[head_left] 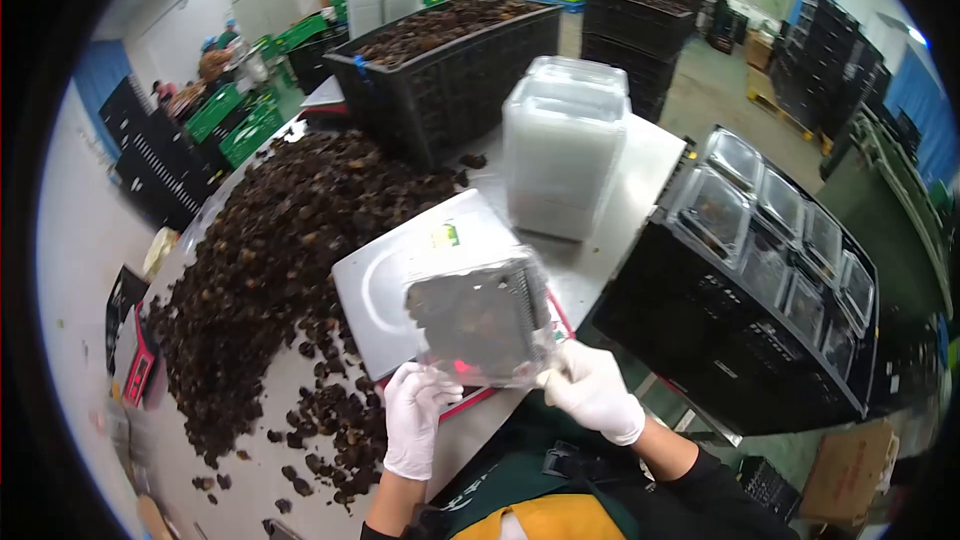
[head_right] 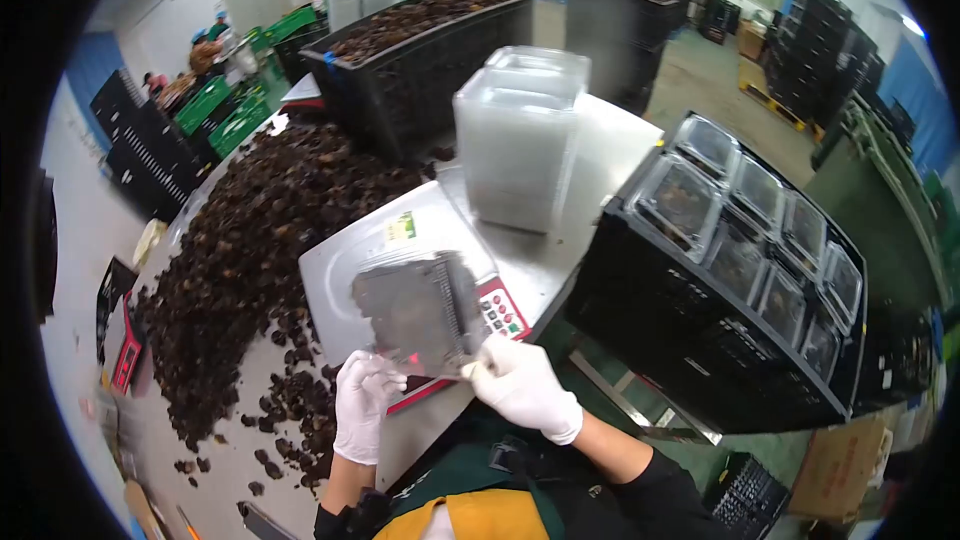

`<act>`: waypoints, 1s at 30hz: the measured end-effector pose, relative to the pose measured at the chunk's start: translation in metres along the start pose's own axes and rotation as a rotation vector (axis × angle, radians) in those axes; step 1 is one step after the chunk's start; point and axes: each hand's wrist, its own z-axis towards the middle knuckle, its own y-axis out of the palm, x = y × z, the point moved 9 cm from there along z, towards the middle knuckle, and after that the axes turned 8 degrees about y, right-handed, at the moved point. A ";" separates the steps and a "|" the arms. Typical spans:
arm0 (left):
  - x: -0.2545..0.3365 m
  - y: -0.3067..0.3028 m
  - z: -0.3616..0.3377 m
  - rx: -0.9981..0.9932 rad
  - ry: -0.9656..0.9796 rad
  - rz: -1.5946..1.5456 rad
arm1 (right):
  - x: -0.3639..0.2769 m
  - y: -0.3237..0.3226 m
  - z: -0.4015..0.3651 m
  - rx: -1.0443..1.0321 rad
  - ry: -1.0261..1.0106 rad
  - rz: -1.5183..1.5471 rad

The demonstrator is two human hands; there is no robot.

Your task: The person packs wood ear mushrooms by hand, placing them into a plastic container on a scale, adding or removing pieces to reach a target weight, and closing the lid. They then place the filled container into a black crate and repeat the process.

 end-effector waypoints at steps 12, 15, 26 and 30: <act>0.021 0.012 -0.010 -0.035 0.140 -0.201 | -0.027 -0.013 -0.027 -0.080 -0.150 -0.026; 0.032 0.024 -0.011 -0.146 0.204 -0.080 | -0.036 -0.013 -0.030 -0.080 -0.177 0.012; 0.008 0.032 -0.009 -0.131 0.136 -0.058 | -0.030 -0.030 -0.023 0.111 -0.172 0.069; 0.019 0.015 -0.016 -0.041 0.104 -0.152 | 0.003 -0.009 0.009 -0.040 0.105 0.140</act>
